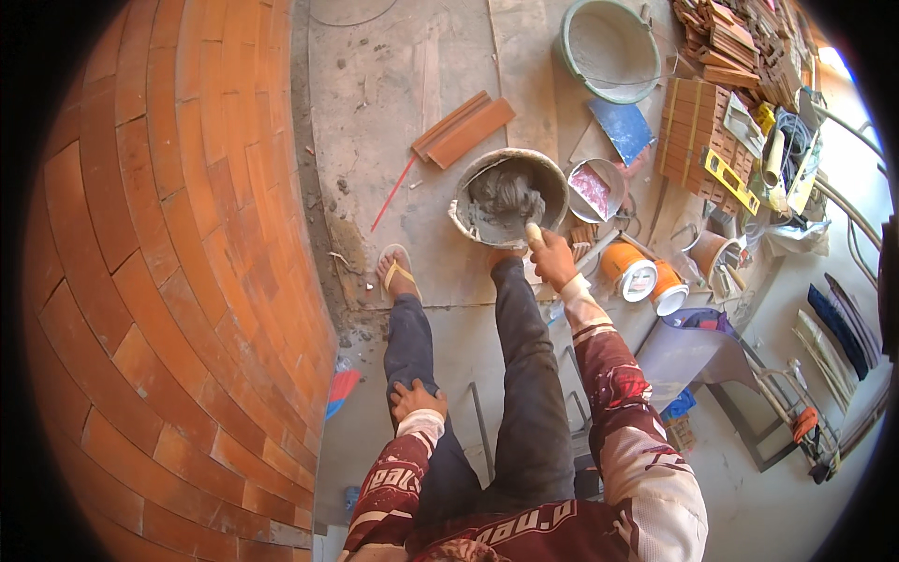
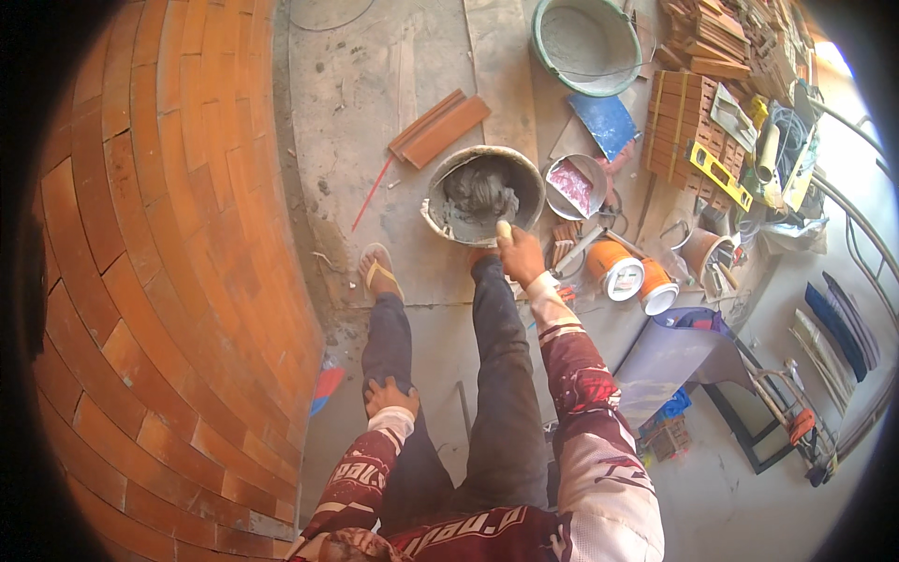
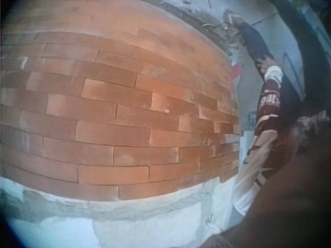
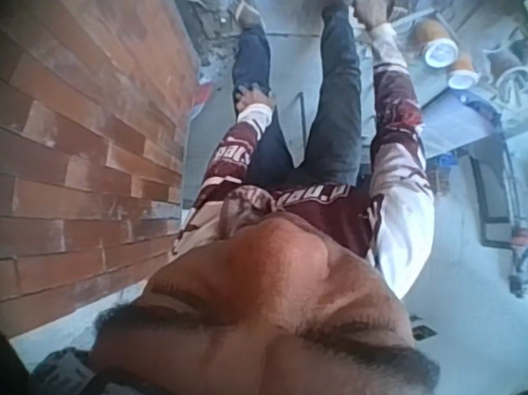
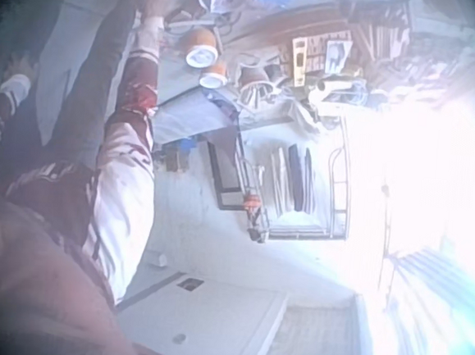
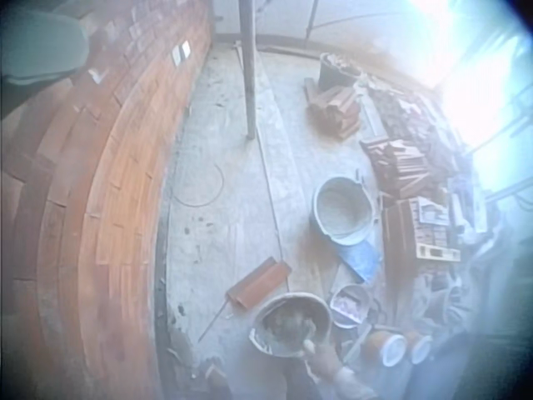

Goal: The person applies mortar to a wall using a trowel and places terracotta tiles. They use a string line to align the tiles and tap them into place with a rubber mallet. The person also mixes mortar in a bucket on the floor.

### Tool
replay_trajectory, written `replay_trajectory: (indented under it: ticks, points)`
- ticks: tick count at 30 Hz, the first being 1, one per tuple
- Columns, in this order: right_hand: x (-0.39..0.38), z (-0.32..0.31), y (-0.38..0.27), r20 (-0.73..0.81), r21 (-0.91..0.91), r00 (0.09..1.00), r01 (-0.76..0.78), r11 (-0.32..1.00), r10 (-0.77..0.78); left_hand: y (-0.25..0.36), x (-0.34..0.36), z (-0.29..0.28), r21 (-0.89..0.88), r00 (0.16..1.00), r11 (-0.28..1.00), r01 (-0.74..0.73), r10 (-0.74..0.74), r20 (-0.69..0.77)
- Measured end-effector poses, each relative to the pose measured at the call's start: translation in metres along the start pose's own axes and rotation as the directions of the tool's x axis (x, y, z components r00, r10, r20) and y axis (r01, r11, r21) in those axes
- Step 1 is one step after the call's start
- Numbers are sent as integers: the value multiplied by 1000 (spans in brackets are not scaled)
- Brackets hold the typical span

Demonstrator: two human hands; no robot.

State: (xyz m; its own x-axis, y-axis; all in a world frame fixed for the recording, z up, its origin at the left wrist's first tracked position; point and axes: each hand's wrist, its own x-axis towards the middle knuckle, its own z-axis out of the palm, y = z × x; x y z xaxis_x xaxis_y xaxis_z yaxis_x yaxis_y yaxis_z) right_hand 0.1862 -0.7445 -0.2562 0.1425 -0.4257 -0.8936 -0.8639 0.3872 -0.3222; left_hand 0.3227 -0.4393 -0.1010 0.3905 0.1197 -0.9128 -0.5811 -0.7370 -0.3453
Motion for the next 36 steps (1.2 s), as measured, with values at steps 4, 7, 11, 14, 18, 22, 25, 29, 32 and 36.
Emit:
replay_trajectory:
  ticks: [4, 7, 11, 14, 18, 22, 25, 29, 32, 36]
  points:
    - [19, 46, 1, -104, -762, 935, 144, 631, -340, 3, 1, -2, 17, 1000, 1000, 0, 0, 8]
    - [55, 43, -7, -43, -841, 960, 115, 528, -277, 4, 2, -1, 23, 1000, 999, -26, 26, 2]
    - [64, 8, -26, -27, -767, 984, 92, 635, -176, -3, 5, 7, -13, 999, 1000, -24, 24, -25]
    - [35, 13, 1, -215, -887, 859, 27, 461, -464, -7, 3, 6, -23, 1000, 1000, -17, 17, 1]
    - [24, 63, -4, -92, -813, 830, 256, 522, -550, -6, 2, 7, -32, 1000, 999, -5, 6, 23]
    - [55, 114, 3, -210, -676, 827, 263, 688, -522, -9, 9, 16, -13, 999, 999, -31, 31, 13]
    - [55, 139, -14, -225, -703, 853, 194, 685, -472, -13, 5, 15, -23, 1000, 1000, -10, 10, 10]
    - [63, 141, 9, -301, -732, 785, 173, 659, -541, -11, 8, 11, -30, 998, 998, -56, 56, 8]
    - [25, 134, -1, -375, -481, 812, 242, 843, -448, -20, 7, 13, -35, 999, 999, -33, 33, -7]
    - [8, 98, 13, -330, -157, 878, 310, 938, -345, -24, 5, 1, -45, 999, 998, -44, 45, 14]
